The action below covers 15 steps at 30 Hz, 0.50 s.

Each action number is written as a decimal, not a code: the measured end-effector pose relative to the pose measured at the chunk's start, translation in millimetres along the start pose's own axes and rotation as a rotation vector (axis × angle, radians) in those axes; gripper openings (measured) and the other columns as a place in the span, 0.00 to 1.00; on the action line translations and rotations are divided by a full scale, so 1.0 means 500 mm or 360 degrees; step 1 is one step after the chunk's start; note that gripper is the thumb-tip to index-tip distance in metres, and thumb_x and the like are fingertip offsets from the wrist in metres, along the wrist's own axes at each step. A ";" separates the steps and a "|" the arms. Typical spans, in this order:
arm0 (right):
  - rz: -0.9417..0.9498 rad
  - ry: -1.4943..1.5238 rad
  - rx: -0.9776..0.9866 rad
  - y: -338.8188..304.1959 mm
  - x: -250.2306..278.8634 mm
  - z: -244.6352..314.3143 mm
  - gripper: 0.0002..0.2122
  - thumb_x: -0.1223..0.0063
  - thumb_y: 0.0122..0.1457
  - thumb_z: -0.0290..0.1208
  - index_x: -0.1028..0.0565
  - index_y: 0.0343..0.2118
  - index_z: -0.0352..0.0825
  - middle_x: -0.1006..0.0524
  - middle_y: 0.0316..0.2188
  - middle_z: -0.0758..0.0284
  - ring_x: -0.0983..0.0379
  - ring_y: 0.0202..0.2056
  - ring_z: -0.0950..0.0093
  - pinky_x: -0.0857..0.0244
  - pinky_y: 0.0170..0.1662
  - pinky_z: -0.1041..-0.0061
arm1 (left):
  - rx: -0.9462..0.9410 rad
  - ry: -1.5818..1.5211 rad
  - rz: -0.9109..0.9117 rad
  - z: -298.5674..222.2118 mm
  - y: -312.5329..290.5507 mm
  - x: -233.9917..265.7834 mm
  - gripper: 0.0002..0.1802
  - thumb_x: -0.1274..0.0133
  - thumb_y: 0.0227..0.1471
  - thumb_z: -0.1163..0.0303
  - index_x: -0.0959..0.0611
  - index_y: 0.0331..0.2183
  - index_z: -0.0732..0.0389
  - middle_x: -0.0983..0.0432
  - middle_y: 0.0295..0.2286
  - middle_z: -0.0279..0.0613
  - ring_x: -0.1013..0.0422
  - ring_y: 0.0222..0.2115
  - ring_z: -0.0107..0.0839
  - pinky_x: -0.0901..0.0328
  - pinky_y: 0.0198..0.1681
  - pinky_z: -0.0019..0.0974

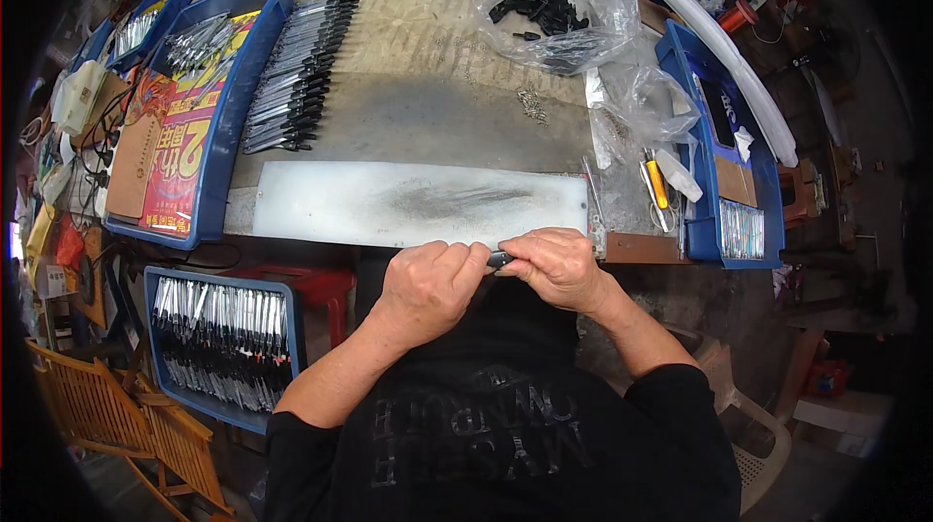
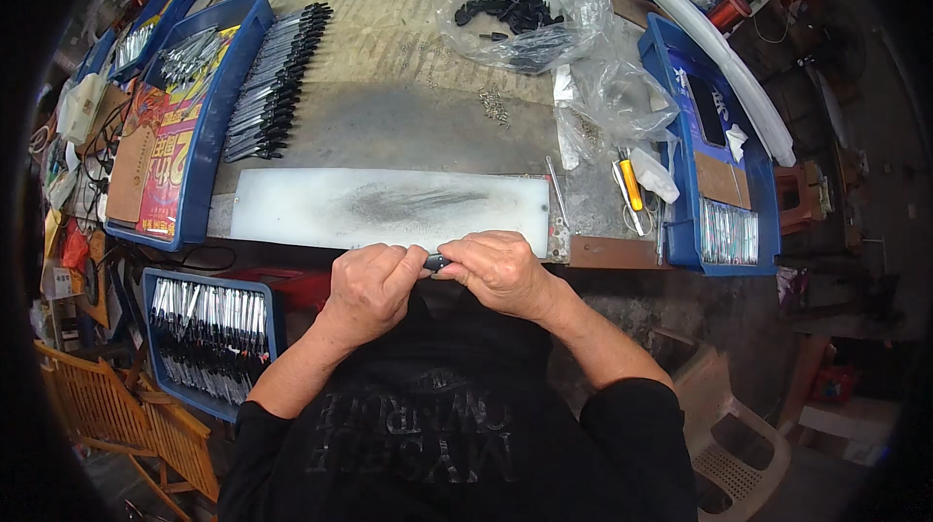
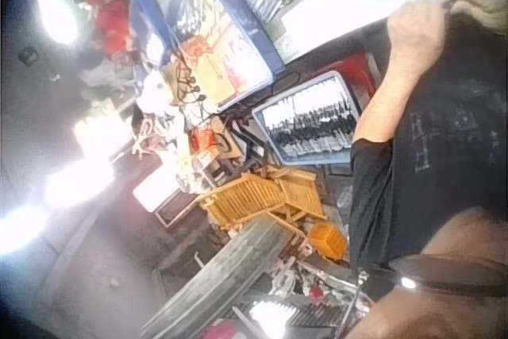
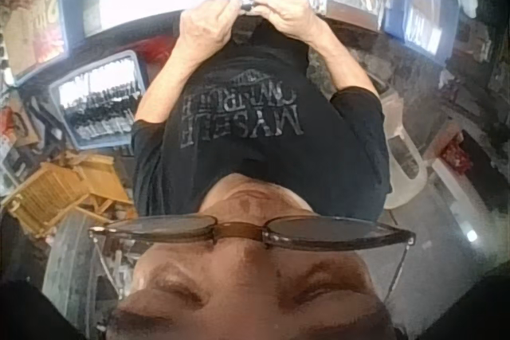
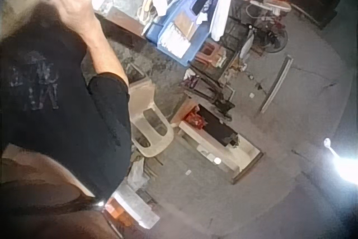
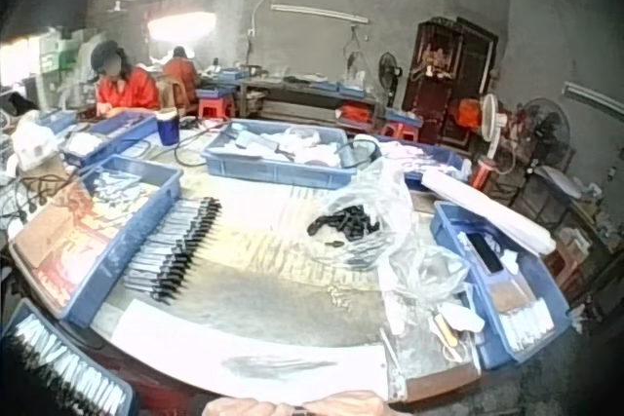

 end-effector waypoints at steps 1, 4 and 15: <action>-0.0005 -0.0013 0.0008 0.001 -0.001 0.003 0.08 0.41 0.43 0.26 0.27 0.26 0.29 0.28 0.17 0.63 0.30 0.19 0.67 0.36 0.22 0.73 | 0.0003 -0.0002 0.0002 -0.001 -0.001 0.000 0.08 0.46 0.39 0.73 0.26 0.26 0.63 0.41 0.13 0.35 0.39 0.12 0.29 0.44 0.13 0.32; 0.0014 -0.0013 0.0019 -0.001 -0.001 0.002 0.08 0.41 0.43 0.26 0.27 0.26 0.29 0.28 0.17 0.63 0.29 0.19 0.67 0.36 0.21 0.73 | 0.0017 -0.0028 -0.0002 -0.002 -0.005 -0.002 0.09 0.46 0.38 0.74 0.26 0.27 0.64 0.41 0.13 0.35 0.39 0.12 0.29 0.44 0.13 0.32; -0.0007 0.0123 0.0037 -0.003 0.003 -0.008 0.08 0.40 0.43 0.27 0.26 0.26 0.30 0.27 0.17 0.63 0.28 0.20 0.68 0.34 0.23 0.74 | -0.0029 -0.0037 -0.0020 -0.001 0.001 -0.001 0.09 0.47 0.38 0.71 0.26 0.27 0.61 0.39 0.14 0.34 0.37 0.13 0.26 0.42 0.14 0.30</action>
Point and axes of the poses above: each hand's wrist, its own y-axis towards the middle knuckle, its own x-axis out of the back of the hand, z = x × y, the point moved 2 cm from there along y, towards the middle knuckle
